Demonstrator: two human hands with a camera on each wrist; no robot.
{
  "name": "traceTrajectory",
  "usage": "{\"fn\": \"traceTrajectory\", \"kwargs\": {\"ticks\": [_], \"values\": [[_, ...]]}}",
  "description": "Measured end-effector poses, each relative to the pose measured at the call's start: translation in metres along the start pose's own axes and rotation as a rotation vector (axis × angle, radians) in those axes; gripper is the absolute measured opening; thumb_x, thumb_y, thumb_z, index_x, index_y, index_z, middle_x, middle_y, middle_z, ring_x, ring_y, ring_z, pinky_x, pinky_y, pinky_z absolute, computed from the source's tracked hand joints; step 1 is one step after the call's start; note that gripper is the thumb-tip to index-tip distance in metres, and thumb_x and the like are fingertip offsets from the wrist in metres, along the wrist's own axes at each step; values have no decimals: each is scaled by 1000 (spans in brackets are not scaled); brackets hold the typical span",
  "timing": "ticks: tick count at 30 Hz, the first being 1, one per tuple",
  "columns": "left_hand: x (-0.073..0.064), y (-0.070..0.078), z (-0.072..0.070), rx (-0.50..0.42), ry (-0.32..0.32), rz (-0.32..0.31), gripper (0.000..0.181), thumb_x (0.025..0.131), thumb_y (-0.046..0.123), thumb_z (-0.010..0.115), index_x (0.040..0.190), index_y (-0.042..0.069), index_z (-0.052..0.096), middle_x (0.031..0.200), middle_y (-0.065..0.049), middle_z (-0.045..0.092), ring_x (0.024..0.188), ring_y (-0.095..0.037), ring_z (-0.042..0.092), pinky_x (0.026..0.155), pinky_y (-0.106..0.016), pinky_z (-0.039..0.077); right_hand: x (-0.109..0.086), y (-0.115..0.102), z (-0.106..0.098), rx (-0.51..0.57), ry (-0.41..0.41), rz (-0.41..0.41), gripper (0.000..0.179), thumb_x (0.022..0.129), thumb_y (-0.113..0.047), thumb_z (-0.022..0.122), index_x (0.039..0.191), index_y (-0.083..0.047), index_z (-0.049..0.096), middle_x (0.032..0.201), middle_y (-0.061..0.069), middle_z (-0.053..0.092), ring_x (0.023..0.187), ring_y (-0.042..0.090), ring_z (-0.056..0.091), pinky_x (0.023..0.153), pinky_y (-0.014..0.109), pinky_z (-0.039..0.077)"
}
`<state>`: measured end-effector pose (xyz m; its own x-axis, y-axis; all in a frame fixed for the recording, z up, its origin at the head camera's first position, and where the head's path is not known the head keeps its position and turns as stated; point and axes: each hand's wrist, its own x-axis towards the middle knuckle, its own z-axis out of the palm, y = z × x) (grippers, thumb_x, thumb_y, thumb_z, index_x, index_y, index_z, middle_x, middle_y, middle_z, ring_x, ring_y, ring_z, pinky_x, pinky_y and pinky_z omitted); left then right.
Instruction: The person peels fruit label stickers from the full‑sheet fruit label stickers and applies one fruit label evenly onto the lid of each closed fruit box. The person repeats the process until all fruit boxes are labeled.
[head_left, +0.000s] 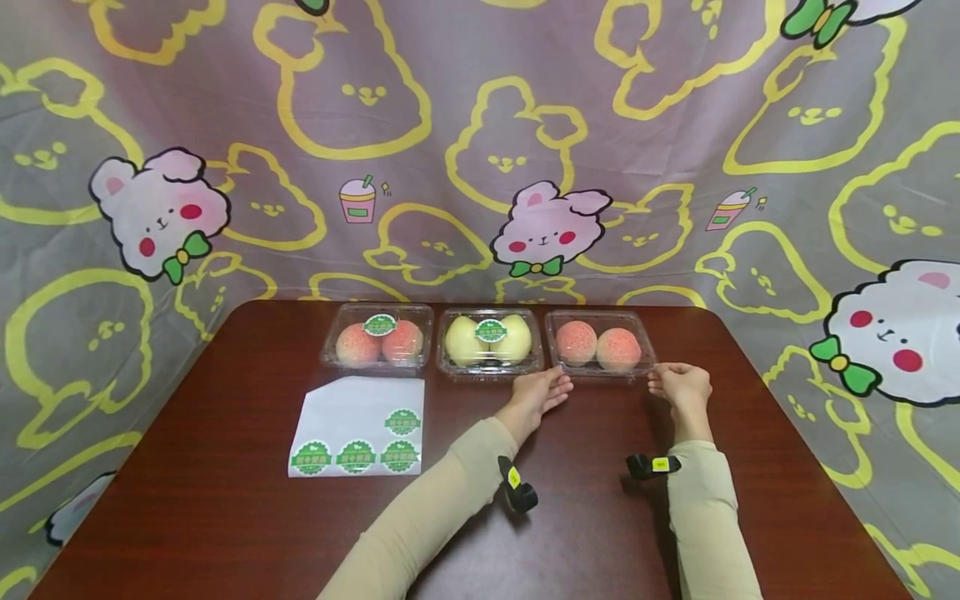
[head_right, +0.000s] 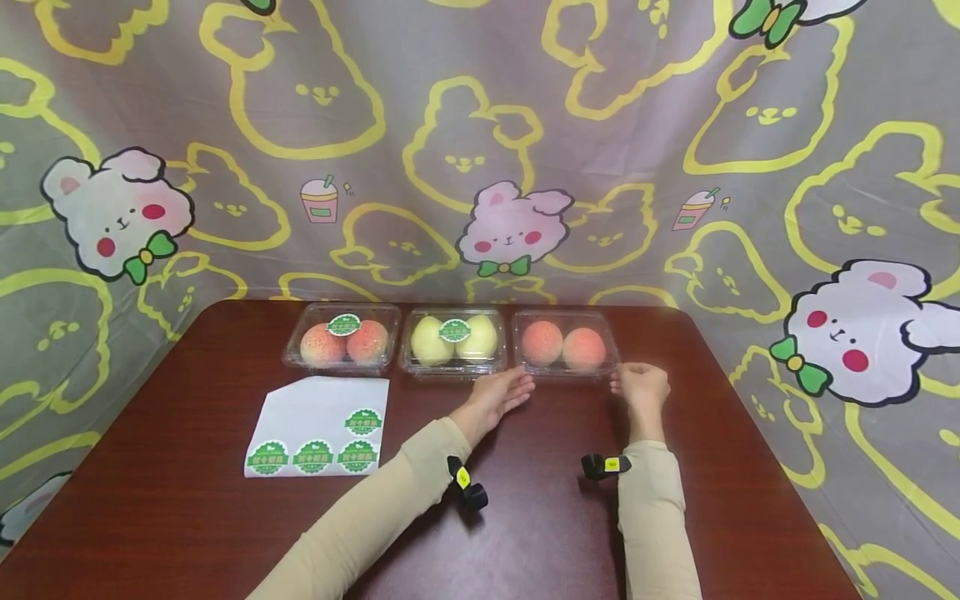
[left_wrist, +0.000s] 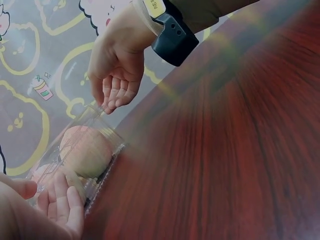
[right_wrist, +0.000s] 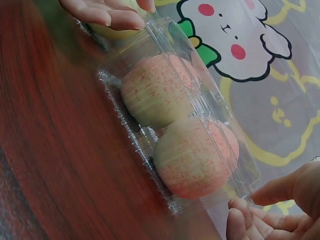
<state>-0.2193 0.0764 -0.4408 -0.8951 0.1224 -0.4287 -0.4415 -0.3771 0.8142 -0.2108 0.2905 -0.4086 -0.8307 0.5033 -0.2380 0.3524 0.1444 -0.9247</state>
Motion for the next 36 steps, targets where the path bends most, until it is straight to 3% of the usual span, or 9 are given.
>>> {"fn": "traceTrajectory", "kwargs": {"ticks": [3,6,9,18,27,32,36], "values": [[-1,0,-1,36,-15,1,26,94,13,60,110,-6,65,91,-13,75,64,-4,66,73,-24,59,0,1,-2,-2,-9,-2,33,95,-4,52,121,16,55,48,-15,55,45,-1,60,48,18,53],[-3,0,-2,97,-40,9,27,94,12,58,110,-7,65,72,1,68,61,-3,64,66,-19,58,-1,1,-6,-18,-30,-4,33,94,-3,51,120,17,54,48,-15,56,44,-1,60,48,18,53],[-4,0,-4,165,-73,20,28,93,11,57,111,-9,65,66,4,64,59,-2,63,63,-17,57,-2,0,-10,-50,-59,-6,32,94,-3,51,119,17,54,48,-14,57,45,0,60,50,20,55],[-11,-1,-7,307,-155,-1,27,92,10,57,109,-9,65,68,0,66,57,-4,62,64,-20,58,-10,-1,-27,-141,-194,-16,27,94,-2,48,112,18,54,56,-9,61,51,2,63,56,24,58],[-20,-2,-11,483,-256,7,28,90,9,54,106,-11,66,87,-17,75,58,-4,62,58,-17,55,-16,-1,-48,-270,-363,-43,32,97,-4,45,117,22,47,64,-6,62,56,3,63,58,23,58],[-23,0,-13,542,-264,50,25,91,9,56,104,-9,67,94,-24,73,58,-5,63,60,-20,56,-16,-2,-52,-323,-371,-58,34,97,-2,42,120,23,46,70,-3,64,60,6,64,60,23,58],[-21,2,-12,545,-211,107,23,92,10,56,104,-7,66,99,-28,72,65,-11,69,64,-23,58,-12,-2,-51,-342,-327,-79,36,97,-3,41,122,22,47,71,-3,64,64,7,64,61,24,58]]}}
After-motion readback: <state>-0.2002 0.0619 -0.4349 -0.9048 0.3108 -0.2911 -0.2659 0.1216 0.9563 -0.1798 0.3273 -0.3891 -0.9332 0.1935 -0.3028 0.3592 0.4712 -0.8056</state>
